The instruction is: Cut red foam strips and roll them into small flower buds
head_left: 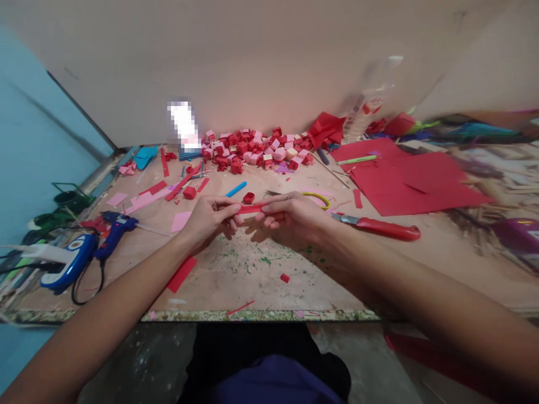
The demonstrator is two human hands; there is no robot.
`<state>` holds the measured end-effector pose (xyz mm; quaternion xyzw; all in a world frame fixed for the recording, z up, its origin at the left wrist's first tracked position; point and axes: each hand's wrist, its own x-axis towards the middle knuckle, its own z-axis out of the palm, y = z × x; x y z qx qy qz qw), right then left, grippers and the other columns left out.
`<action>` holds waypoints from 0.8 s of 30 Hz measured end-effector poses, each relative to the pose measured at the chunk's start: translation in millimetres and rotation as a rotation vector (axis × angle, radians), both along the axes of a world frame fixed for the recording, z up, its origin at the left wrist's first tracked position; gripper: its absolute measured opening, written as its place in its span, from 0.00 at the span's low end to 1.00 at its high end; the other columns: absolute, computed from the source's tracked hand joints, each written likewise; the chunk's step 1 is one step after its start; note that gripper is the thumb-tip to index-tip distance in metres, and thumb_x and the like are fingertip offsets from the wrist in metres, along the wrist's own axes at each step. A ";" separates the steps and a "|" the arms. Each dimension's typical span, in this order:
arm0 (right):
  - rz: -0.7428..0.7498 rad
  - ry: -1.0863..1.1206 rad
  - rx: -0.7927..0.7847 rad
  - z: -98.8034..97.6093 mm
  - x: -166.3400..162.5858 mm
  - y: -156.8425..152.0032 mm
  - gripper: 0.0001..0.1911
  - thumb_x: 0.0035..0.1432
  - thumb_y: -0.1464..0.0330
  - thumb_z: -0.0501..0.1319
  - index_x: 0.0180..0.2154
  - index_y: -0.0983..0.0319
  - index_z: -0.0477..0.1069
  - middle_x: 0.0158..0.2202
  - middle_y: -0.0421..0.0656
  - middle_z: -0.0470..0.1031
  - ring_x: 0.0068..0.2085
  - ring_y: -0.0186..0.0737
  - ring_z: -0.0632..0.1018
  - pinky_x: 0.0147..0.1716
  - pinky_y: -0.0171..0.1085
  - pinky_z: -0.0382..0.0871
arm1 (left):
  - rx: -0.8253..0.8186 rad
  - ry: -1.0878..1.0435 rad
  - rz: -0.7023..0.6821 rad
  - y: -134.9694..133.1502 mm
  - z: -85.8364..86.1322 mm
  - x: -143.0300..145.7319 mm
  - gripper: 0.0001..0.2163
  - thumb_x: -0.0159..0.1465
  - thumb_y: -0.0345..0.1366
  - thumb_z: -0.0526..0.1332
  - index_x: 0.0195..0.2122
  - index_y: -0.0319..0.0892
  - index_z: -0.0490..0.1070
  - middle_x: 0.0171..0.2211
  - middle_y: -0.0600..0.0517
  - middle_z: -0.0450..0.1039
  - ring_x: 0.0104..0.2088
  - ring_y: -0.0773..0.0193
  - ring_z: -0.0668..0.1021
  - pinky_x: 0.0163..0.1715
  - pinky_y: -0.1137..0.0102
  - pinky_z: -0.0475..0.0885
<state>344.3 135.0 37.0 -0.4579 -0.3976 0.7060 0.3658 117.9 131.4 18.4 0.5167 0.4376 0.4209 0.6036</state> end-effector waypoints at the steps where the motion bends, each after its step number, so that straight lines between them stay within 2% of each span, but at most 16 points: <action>1: 0.002 -0.013 0.010 -0.4 -0.7 -0.3 0.07 0.55 0.79 0.69 0.37 0.68 0.84 0.32 0.51 0.85 0.27 0.35 0.80 0.30 0.32 0.80 | -0.011 0.001 -0.022 0.0 -0.1 -0.3 0.13 0.60 0.44 0.75 0.35 0.37 0.82 0.26 0.47 0.81 0.20 0.64 0.79 0.17 0.71 0.76; 5: 0.061 -0.054 0.041 -6.2 -5.7 -4.0 0.07 0.55 0.78 0.70 0.37 0.68 0.85 0.32 0.51 0.85 0.26 0.35 0.80 0.29 0.34 0.79 | -0.036 0.036 -0.143 -0.4 -2.0 0.4 0.18 0.64 0.48 0.72 0.26 0.38 0.80 0.24 0.46 0.78 0.19 0.66 0.77 0.18 0.72 0.73; 10: 0.176 -0.084 0.087 -11.5 -9.9 -12.1 0.06 0.57 0.72 0.73 0.37 0.66 0.86 0.34 0.51 0.86 0.29 0.37 0.82 0.31 0.36 0.79 | -0.025 0.097 -0.245 -1.8 -4.6 0.3 0.17 0.62 0.49 0.73 0.25 0.40 0.80 0.20 0.50 0.73 0.17 0.70 0.72 0.16 0.73 0.64; 12: 0.183 -0.098 0.097 -9.2 -9.9 -13.5 0.07 0.57 0.72 0.73 0.39 0.66 0.86 0.36 0.52 0.86 0.30 0.38 0.82 0.33 0.36 0.80 | -0.022 0.091 -0.236 -1.8 -4.7 -1.6 0.18 0.62 0.49 0.73 0.24 0.41 0.79 0.18 0.51 0.70 0.16 0.71 0.69 0.15 0.73 0.60; 15: 0.114 -0.084 0.099 -3.1 -9.5 -12.7 0.07 0.55 0.73 0.74 0.39 0.66 0.86 0.36 0.51 0.86 0.29 0.35 0.80 0.33 0.36 0.80 | -0.002 0.076 -0.195 -0.7 -4.8 -3.8 0.17 0.64 0.48 0.72 0.24 0.42 0.79 0.17 0.53 0.67 0.15 0.71 0.66 0.15 0.72 0.57; 20: -0.018 -0.014 0.093 2.6 -9.7 -8.7 0.02 0.59 0.75 0.72 0.34 0.67 0.85 0.36 0.52 0.87 0.28 0.33 0.81 0.30 0.31 0.79 | 0.103 0.127 -0.033 0.5 -5.8 -1.6 0.19 0.67 0.46 0.69 0.22 0.43 0.74 0.17 0.55 0.65 0.15 0.72 0.64 0.16 0.73 0.55; 24: -0.078 -0.015 0.120 -0.2 -10.1 -8.5 0.06 0.63 0.75 0.70 0.32 0.68 0.84 0.38 0.54 0.87 0.29 0.34 0.82 0.29 0.30 0.79 | 0.220 0.218 0.006 -2.6 -0.1 -1.6 0.17 0.68 0.41 0.66 0.22 0.42 0.75 0.19 0.54 0.69 0.17 0.70 0.68 0.19 0.72 0.59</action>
